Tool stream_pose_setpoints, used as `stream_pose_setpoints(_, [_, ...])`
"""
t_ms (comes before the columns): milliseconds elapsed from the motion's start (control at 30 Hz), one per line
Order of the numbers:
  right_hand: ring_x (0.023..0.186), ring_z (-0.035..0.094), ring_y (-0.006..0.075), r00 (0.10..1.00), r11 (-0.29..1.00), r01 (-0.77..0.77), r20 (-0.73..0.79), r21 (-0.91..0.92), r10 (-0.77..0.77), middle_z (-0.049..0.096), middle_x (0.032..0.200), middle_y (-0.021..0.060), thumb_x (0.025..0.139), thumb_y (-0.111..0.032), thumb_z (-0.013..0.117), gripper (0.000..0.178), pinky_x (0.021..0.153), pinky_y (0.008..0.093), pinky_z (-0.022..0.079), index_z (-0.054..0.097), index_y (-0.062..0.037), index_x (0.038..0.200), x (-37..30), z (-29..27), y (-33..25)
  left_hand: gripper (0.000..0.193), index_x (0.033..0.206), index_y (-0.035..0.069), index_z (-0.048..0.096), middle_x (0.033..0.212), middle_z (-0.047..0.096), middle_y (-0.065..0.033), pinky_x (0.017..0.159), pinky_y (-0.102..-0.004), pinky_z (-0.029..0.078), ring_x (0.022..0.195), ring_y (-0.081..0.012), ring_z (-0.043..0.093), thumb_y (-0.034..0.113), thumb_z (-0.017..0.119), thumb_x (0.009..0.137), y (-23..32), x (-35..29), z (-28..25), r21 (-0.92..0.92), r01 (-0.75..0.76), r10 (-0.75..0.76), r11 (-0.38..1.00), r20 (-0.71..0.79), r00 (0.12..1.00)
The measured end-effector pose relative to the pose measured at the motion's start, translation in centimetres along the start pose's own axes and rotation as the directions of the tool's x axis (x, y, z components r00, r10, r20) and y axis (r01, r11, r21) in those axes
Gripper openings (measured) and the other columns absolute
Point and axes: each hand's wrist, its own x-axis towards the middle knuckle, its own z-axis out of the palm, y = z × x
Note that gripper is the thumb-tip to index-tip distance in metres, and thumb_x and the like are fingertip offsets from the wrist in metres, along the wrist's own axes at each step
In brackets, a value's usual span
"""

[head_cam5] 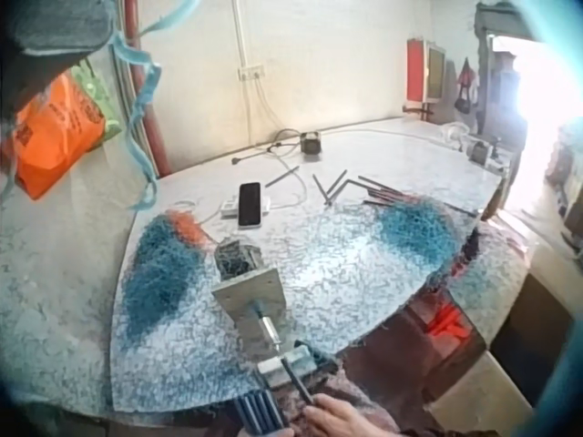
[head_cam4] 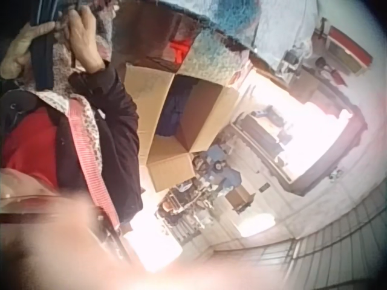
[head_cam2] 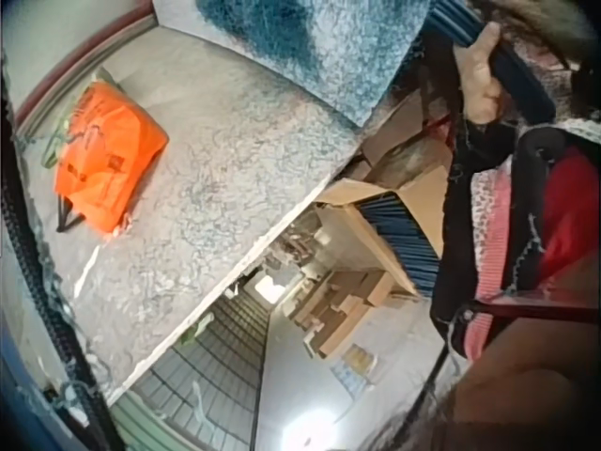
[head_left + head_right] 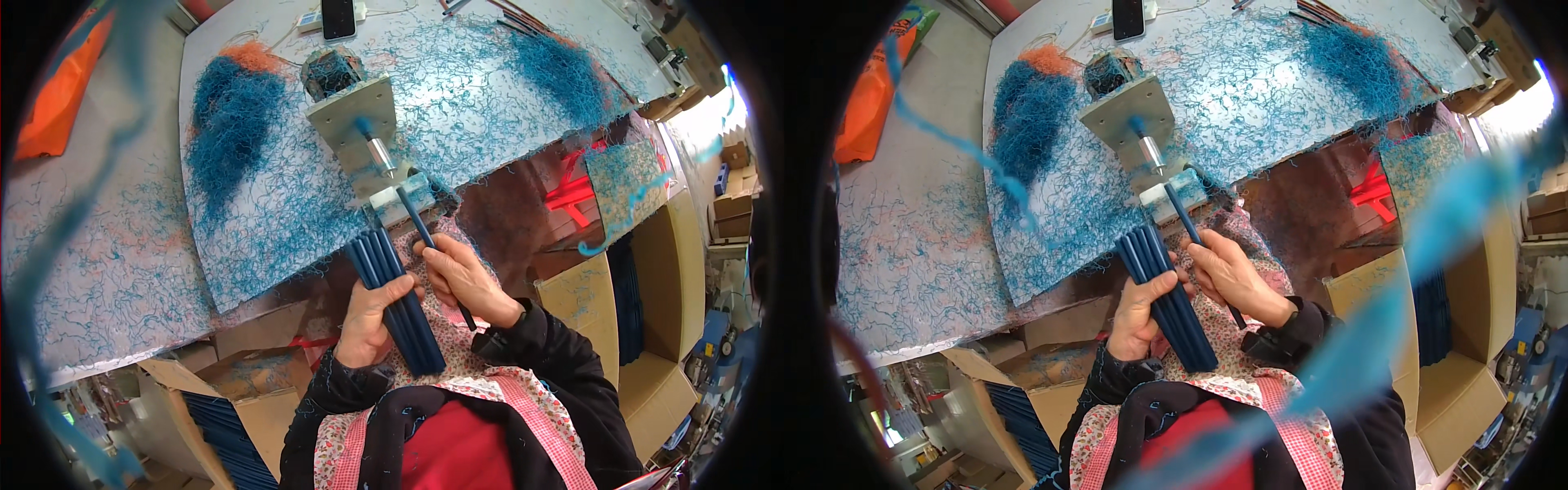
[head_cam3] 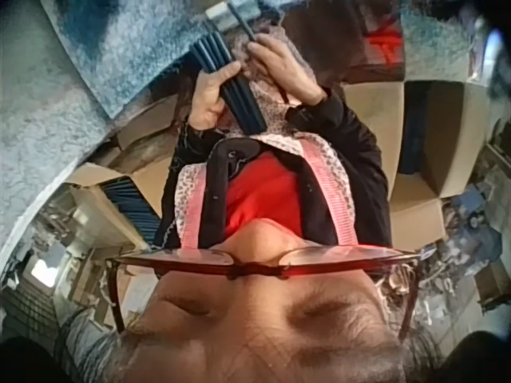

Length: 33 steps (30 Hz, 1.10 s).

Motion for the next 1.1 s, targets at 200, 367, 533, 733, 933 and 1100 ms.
stream_pose_setpoints(200, [0.045,0.032,0.0046,1.0,0.999,0.001,-0.002,0.049,-0.001,0.033,0.059,-0.0051,0.103,-0.024,0.043,0.024,0.04,0.0212,0.029,0.049,-0.0035,0.113,1.7,0.6,-0.7,0.057,0.123,0.006,0.049,0.099,0.064,-0.0109,0.079,-0.0371,0.058,0.086,-0.0253,0.068,0.0,0.078,0.074,-0.5,-0.2,-0.6,-0.058,0.068,-0.063,0.996,0.094,0.994])
stream_pose_setpoints(367, [0.045,0.031,0.0036,0.999,0.999,-0.031,-0.038,-0.006,0.031,0.033,0.06,-0.0066,0.103,-0.025,0.044,0.021,0.039,0.0206,0.026,0.05,-0.006,0.109,1.5,0.7,-1.1,0.058,0.129,0.003,0.046,0.103,0.064,-0.0126,0.083,-0.0393,0.057,0.091,-0.0267,0.067,0.004,0.072,0.077,-0.5,-0.3,-0.6,-0.093,0.092,-0.073,0.991,0.189,0.979])
stream_pose_setpoints(533, [0.044,0.03,0.0035,0.998,0.999,-0.048,-0.038,0.02,0.049,0.033,0.059,-0.0069,0.103,-0.026,0.044,0.022,0.04,0.0203,0.026,0.051,-0.0052,0.11,-0.3,1.1,-0.9,0.058,0.132,0.002,0.045,0.103,0.063,-0.0124,0.083,-0.0422,0.057,0.093,-0.0277,0.066,0.009,0.066,0.079,-1.0,-0.1,-1.0,-0.07,0.055,-0.042,0.996,0.175,0.984])
stream_pose_setpoints(733, [0.046,0.033,0.0025,0.996,0.998,-0.022,-0.09,-0.051,0.017,0.035,0.06,-0.0068,0.102,-0.025,0.046,0.021,0.04,0.0206,0.026,0.051,-0.005,0.108,2.1,1.3,-1.4,0.053,0.126,0.003,0.049,0.094,0.063,-0.011,0.078,-0.0379,0.056,0.084,-0.0248,0.066,0.005,0.068,0.077,-0.1,0.0,0.5,0.009,0.042,-0.042,0.999,0.088,0.995])
stream_pose_setpoints(933, [0.058,0.057,0.0157,0.941,0.825,0.252,-0.07,-0.506,-0.33,0.058,0.065,0.0088,0.09,-0.028,0.066,0.03,0.052,0.0336,0.044,0.057,0.0003,0.097,0.0,-0.4,2.6,0.025,0.099,0.002,0.059,0.087,0.063,-0.0053,0.069,-0.0279,0.053,0.075,-0.0141,0.063,0.003,0.072,0.077,1.9,0.5,3.0,0.105,-0.247,0.252,0.963,-0.041,0.967])
stream_pose_setpoints(1100, [0.055,0.059,0.0264,0.888,0.7,0.253,-0.126,-0.667,-0.441,0.059,0.066,0.0174,0.089,-0.017,0.065,0.022,0.053,0.036,0.046,0.058,0.0017,0.096,-1.3,-0.2,2.6,0.028,0.101,0.0,0.061,0.088,0.065,-0.0062,0.072,-0.0285,0.052,0.074,-0.0149,0.064,0.005,0.074,0.077,0.9,3.2,2.2,0.134,-0.265,0.263,0.955,0.032,0.964])
